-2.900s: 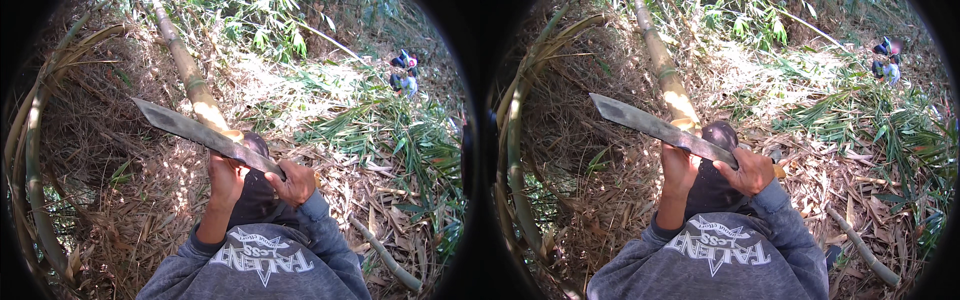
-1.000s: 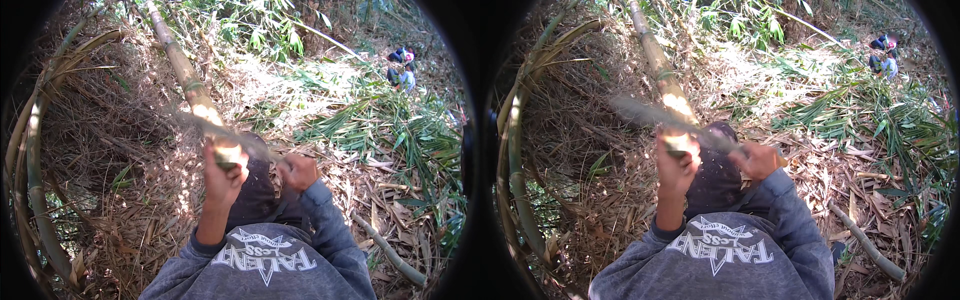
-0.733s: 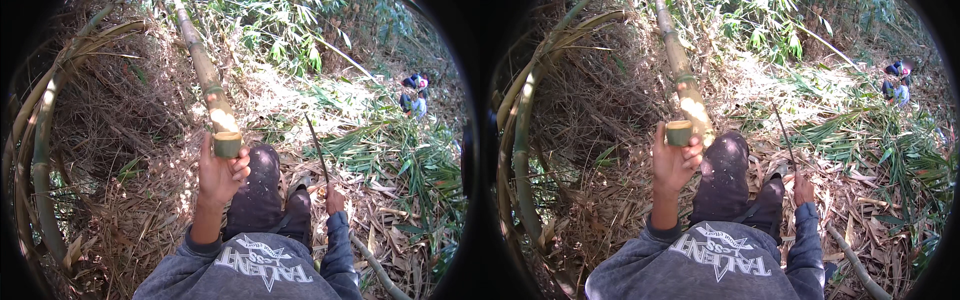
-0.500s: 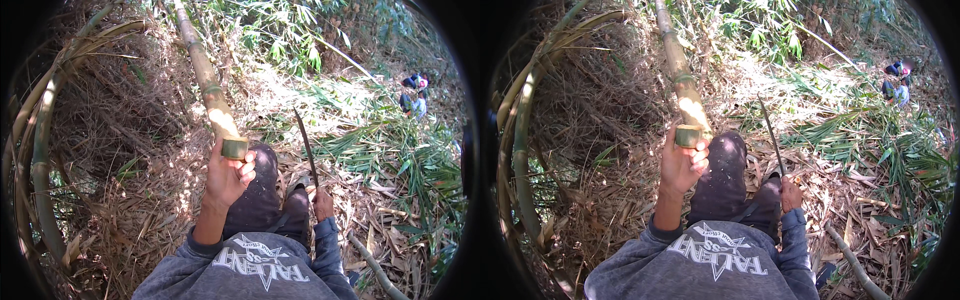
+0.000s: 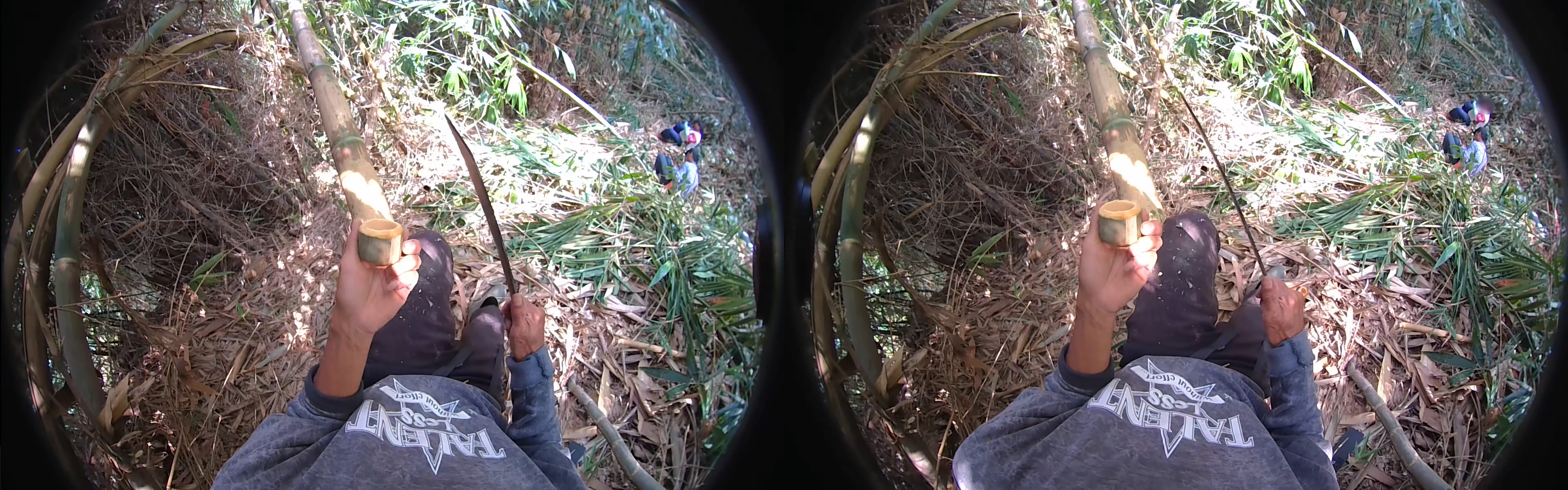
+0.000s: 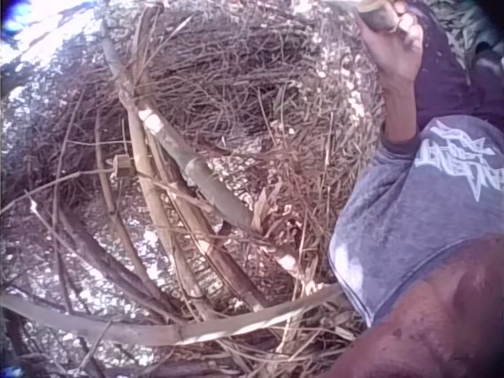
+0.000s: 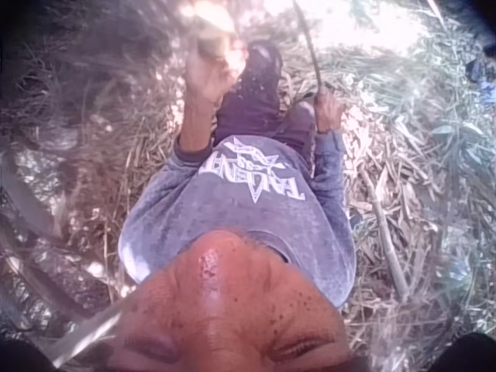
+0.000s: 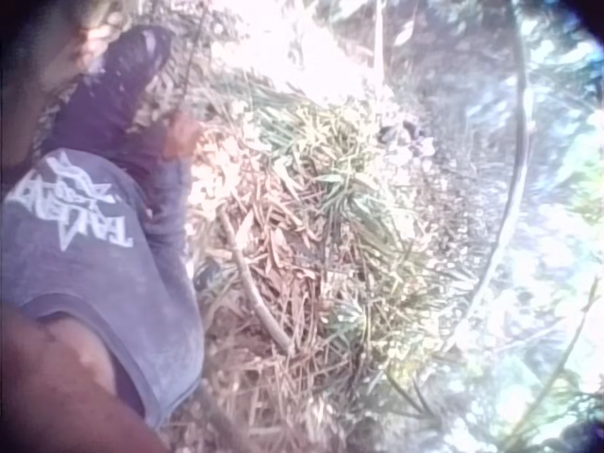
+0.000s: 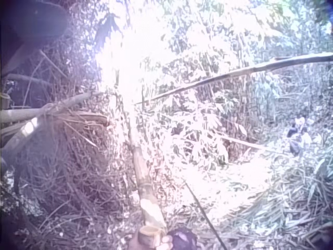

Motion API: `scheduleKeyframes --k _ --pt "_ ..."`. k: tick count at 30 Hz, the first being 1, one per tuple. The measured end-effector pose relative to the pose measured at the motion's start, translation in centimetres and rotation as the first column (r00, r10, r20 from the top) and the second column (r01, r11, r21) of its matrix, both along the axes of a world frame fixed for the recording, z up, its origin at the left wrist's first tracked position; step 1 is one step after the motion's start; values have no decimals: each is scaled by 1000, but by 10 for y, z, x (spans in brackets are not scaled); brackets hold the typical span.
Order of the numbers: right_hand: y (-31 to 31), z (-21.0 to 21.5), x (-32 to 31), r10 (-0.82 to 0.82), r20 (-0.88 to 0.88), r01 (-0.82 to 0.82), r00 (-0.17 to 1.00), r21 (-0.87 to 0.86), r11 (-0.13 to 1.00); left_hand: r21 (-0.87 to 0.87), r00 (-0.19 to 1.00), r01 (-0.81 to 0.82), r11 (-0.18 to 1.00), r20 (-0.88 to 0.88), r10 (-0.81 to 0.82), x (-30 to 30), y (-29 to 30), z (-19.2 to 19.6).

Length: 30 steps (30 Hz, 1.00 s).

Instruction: The person uses a machete to cut a section of bamboo in a forest. They position the blade against the bamboo stalk and strike it repeatedly to sever the piece. The person then holds the cut bamboo segment and continues to use the machete to trim and shape the ends.

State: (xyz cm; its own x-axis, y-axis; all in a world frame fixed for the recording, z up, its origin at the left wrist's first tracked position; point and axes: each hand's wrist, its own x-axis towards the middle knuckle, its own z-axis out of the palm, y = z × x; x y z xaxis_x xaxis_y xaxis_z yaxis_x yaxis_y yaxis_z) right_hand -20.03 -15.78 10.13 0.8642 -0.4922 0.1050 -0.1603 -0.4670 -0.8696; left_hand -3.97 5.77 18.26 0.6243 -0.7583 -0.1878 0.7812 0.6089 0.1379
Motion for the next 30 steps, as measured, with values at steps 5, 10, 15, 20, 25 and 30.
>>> scheduleKeyframes --k 5,10,15,20,25,30 --pt "4 9 2 61 -11 -62 998 -31 998 58 998 -54 997 31 52 0 2 -4" --pt "15 26 13 107 -8 -107 994 -33 994 179 991 -125 976 78 113 -2 1 -2" --pt "21 29 17 125 24 -124 992 -30 992 193 995 -88 977 53 79 -2 2 5" --pt "22 33 19 146 34 -145 989 -37 989 -4 1000 10 1000 -9 -10 3 7 -6" --pt "22 38 18 182 19 -182 983 -2 983 -142 998 59 988 18 -57 3 7 -17" --pt "27 45 20 202 68 -201 977 -23 979 -108 998 45 993 54 -40 2 3 -16"
